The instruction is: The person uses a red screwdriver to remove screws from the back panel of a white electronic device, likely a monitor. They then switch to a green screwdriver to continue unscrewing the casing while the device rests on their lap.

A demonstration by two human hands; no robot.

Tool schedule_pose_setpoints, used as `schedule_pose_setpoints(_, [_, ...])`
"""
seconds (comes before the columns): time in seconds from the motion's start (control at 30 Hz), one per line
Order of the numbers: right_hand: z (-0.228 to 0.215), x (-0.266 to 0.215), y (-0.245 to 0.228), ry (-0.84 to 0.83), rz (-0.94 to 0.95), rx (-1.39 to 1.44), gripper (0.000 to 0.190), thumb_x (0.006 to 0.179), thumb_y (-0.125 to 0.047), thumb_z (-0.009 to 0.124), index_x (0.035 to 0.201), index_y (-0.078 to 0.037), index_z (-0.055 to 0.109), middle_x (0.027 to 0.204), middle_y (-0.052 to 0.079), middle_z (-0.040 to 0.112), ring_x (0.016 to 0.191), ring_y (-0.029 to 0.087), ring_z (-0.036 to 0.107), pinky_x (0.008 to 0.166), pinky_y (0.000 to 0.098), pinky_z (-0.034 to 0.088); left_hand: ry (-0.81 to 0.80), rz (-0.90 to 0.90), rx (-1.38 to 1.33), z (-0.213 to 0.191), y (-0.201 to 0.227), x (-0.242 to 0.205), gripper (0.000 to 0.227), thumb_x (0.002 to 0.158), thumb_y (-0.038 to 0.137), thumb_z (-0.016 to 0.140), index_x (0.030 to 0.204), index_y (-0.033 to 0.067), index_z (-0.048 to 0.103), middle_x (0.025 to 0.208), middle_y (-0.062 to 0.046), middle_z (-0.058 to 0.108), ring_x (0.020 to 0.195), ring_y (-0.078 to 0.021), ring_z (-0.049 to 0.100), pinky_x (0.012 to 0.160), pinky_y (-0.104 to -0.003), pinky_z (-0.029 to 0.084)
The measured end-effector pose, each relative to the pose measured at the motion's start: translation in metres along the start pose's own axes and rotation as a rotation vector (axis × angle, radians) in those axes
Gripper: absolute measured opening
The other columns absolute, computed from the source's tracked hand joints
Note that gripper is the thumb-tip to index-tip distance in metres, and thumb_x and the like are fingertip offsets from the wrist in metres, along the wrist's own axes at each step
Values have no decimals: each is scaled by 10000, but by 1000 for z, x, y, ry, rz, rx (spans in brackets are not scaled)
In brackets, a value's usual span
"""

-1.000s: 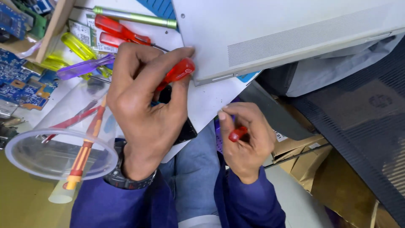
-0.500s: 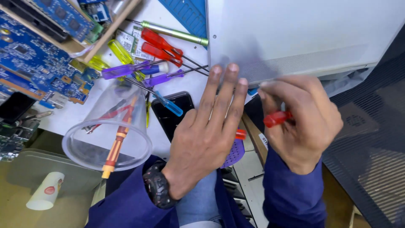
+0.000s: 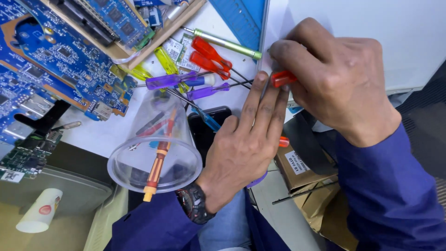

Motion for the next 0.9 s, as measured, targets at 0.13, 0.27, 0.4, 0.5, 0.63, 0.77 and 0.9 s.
schedule_pose_setpoints(0.13, [-2,3,-9,15,-63,-120,137,1208,-5,794,1139,-116,752,1049,26,653,592,212,453,512,319,362,-31,-9,-24,6,-3,-6,493,1067,150,358,1500,97,587,1549,-106,557,1482,-260,463,677,-243,413])
schedule_pose_setpoints(0.27, [-4,6,-14,13,-60,-175,278,1055,118,687,1110,-148,748,1034,8,667,563,196,406,514,303,333,-97,18,-54,13,-5,-11,520,1058,150,380,1554,99,527,1613,-117,472,1527,-266,385,658,-240,425])
schedule_pose_setpoints(0.4, [-5,8,-21,11,-123,-346,336,1180,43,791,1006,-222,680,1011,-37,642,586,123,404,542,247,306,-121,32,-60,14,-9,-13,509,1078,178,394,1571,86,481,1620,-86,485,1534,-248,355,684,-238,407])
schedule_pose_setpoints(0.5, [-3,8,-24,-28,-177,-387,259,1212,1,805,1102,-219,724,1015,-29,636,597,114,413,558,244,300,-132,24,-111,19,-7,-16,500,1107,197,437,1591,76,471,1654,-113,413,1553,-259,338,721,-259,421])
schedule_pose_setpoints(0.63, [-2,12,-30,-75,-211,-517,256,1151,-14,701,1163,-269,725,986,-78,606,633,68,469,582,206,324,-92,-8,-142,20,-9,-15,562,1011,355,574,1523,124,558,1594,-59,515,1522,-216,396,755,-250,416])
schedule_pose_setpoints(0.77, [0,15,-31,-106,-267,-585,232,1183,-68,737,1173,-299,721,1003,-91,586,647,67,462,617,203,318,-60,-25,-186,19,-11,-18,490,1058,200,485,1533,93,541,1585,-61,541,1508,-218,442,706,-268,410])
schedule_pose_setpoints(0.9, [2,15,-18,-179,-242,-476,277,1179,0,740,1093,-254,668,964,-86,578,600,77,450,566,224,320,-113,-1,-138,20,-11,-16,521,1075,201,446,1581,86,482,1653,-69,434,1548,-226,340,690,-256,393])
Point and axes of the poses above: each hand's wrist, its own x-axis towards the middle knuckle, its own z-axis out of the palm, y = z × x, the point moved 10 cm from there along x, towards the middle knuckle
